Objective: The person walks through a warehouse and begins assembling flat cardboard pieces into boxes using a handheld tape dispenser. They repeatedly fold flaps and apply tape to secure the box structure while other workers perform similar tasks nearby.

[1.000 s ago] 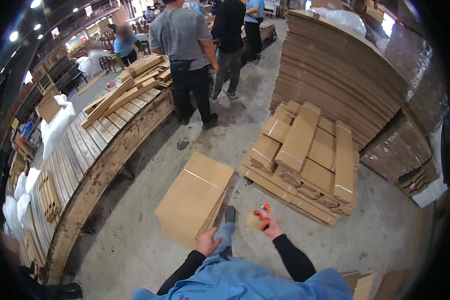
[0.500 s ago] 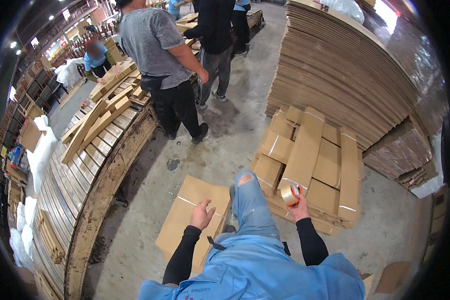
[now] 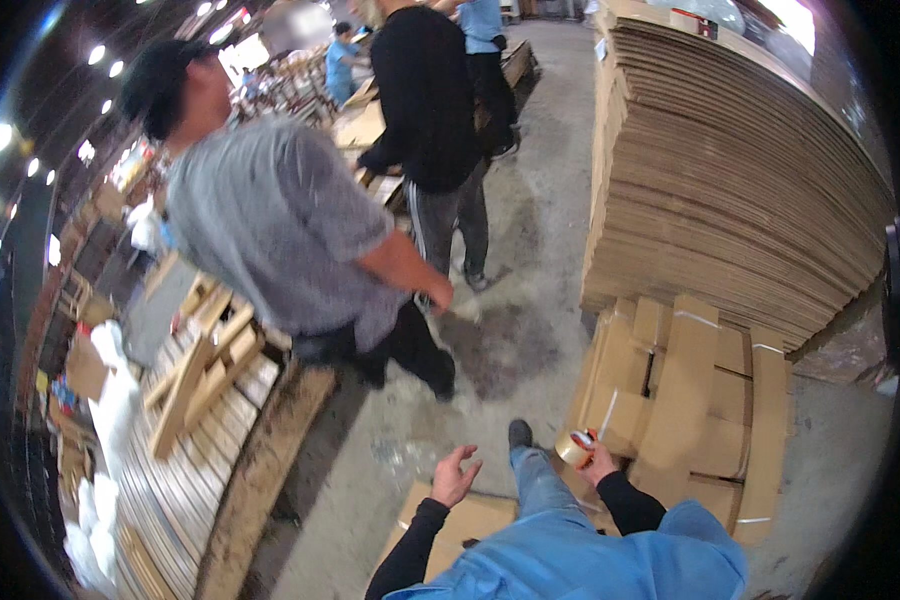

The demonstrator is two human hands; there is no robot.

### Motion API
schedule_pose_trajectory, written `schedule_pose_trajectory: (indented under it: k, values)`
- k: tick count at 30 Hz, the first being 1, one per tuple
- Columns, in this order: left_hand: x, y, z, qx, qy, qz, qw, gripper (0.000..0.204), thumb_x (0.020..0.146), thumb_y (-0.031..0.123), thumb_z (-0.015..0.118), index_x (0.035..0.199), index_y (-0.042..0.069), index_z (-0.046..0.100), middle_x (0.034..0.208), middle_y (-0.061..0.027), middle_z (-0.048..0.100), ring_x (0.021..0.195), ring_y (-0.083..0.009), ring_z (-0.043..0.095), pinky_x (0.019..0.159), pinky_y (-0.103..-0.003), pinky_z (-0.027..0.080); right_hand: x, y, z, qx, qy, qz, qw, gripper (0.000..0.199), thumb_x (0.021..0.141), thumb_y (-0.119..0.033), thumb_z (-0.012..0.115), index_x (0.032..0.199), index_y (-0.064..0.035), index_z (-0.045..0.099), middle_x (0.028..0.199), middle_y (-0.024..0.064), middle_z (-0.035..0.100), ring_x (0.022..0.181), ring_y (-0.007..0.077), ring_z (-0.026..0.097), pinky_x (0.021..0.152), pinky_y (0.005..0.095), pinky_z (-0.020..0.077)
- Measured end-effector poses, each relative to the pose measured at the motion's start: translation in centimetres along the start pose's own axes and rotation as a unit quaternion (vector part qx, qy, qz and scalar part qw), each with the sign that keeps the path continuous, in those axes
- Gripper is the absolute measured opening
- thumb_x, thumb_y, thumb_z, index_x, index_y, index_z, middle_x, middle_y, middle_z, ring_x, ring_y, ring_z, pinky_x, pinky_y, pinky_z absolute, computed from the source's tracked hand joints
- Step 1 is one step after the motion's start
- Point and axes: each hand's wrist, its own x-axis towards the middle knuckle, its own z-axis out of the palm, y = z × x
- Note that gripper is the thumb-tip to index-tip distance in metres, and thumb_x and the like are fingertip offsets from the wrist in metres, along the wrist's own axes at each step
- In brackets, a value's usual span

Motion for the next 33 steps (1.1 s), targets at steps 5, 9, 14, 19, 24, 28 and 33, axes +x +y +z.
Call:
schedule_pose_trajectory:
  k: [5, 9, 14, 19, 24, 28, 33]
  values:
    - [22.9, 11.3, -7.1, 0.068, 0.009, 0.207, 0.976, 0.037, 0.088, 0.017, 0.073, 0.122, 0.004, 0.065, 0.119, -0.0178, 0.068, 0.11, -0.0372, 0.065, 0.093, -0.043, 0.052, 0.8, -8.4, 14.9, -0.106, 0.049, 0.052, 0.992, 0.028, 0.084, -0.012, 0.061, 0.113, -0.0121, 0.062, 0.098, 0.0067, 0.061, 0.082, 0.0218, 0.058, 0.073, 0.0459, 0.054]
    - [34.5, 15.2, -8.8, 0.021, 0.04, 0.202, 0.978, 0.037, 0.089, 0.018, 0.072, 0.121, 0.001, 0.064, 0.117, -0.0199, 0.069, 0.108, -0.0377, 0.066, 0.09, -0.042, 0.052, 6.3, -15.4, 20.2, -0.149, 0.014, -0.018, 0.989, 0.034, 0.082, -0.016, 0.063, 0.115, -0.008, 0.061, 0.097, 0.0089, 0.061, 0.09, 0.0248, 0.062, 0.086, 0.0437, 0.0538]
    - [40.4, 0.7, -9.1, 0.025, 0.022, 0.066, 0.997, 0.036, 0.088, 0.025, 0.071, 0.113, -0.001, 0.064, 0.105, -0.0246, 0.069, 0.101, -0.0373, 0.068, 0.085, -0.045, 0.053, 12.2, -18.0, 27.8, -0.107, 0.016, -0.06, 0.992, 0.046, 0.079, -0.015, 0.063, 0.125, -0.0073, 0.059, 0.119, 0.0122, 0.063, 0.108, 0.0285, 0.062, 0.094, 0.0479, 0.0519]
    - [33.8, -12.7, -8.1, 0.115, -0.039, -0.115, 0.986, 0.039, 0.079, 0.033, 0.072, 0.1, 0.002, 0.06, 0.09, -0.0244, 0.069, 0.091, -0.0442, 0.068, 0.078, -0.053, 0.054, 13.9, -17.9, 32.4, -0.064, 0.022, -0.014, 0.998, 0.044, 0.086, -0.017, 0.059, 0.129, -0.0082, 0.058, 0.125, 0.0108, 0.063, 0.109, 0.0298, 0.063, 0.094, 0.0495, 0.051]
    - [27.2, -20.2, -4.2, 0.212, -0.067, -0.304, 0.926, 0.052, 0.078, 0.041, 0.075, 0.1, -0.004, 0.061, 0.094, -0.0258, 0.071, 0.091, -0.0392, 0.07, 0.079, -0.05, 0.054, 21.6, -19.3, 36.7, -0.007, 0.082, 0.055, 0.995, 0.05, 0.085, -0.02, 0.064, 0.133, -0.0085, 0.053, 0.127, 0.0137, 0.057, 0.113, 0.0309, 0.057, 0.094, 0.0502, 0.0492]
    - [35.4, -19.5, -0.6, 0.181, -0.101, -0.346, 0.915, 0.063, 0.077, 0.042, 0.076, 0.109, -0.009, 0.059, 0.097, -0.0287, 0.07, 0.095, -0.0397, 0.07, 0.082, -0.049, 0.055, 33.3, -24.7, 37.1, -0.035, 0.064, 0.031, 0.997, 0.047, 0.088, -0.019, 0.059, 0.133, -0.0088, 0.052, 0.126, 0.0132, 0.059, 0.115, 0.0323, 0.058, 0.092, 0.0538, 0.0496]
    - [51.4, -17.8, -2.8, 0.166, -0.012, -0.273, 0.948, 0.077, 0.077, 0.043, 0.078, 0.12, -0.016, 0.057, 0.101, -0.0324, 0.07, 0.099, -0.0402, 0.07, 0.085, -0.048, 0.055, 41.6, -30.1, 47.6, -0.147, 0.077, 0.019, 0.986, 0.048, 0.084, -0.013, 0.061, 0.131, -0.0089, 0.05, 0.121, 0.0143, 0.058, 0.104, 0.0353, 0.064, 0.081, 0.0598, 0.0522]
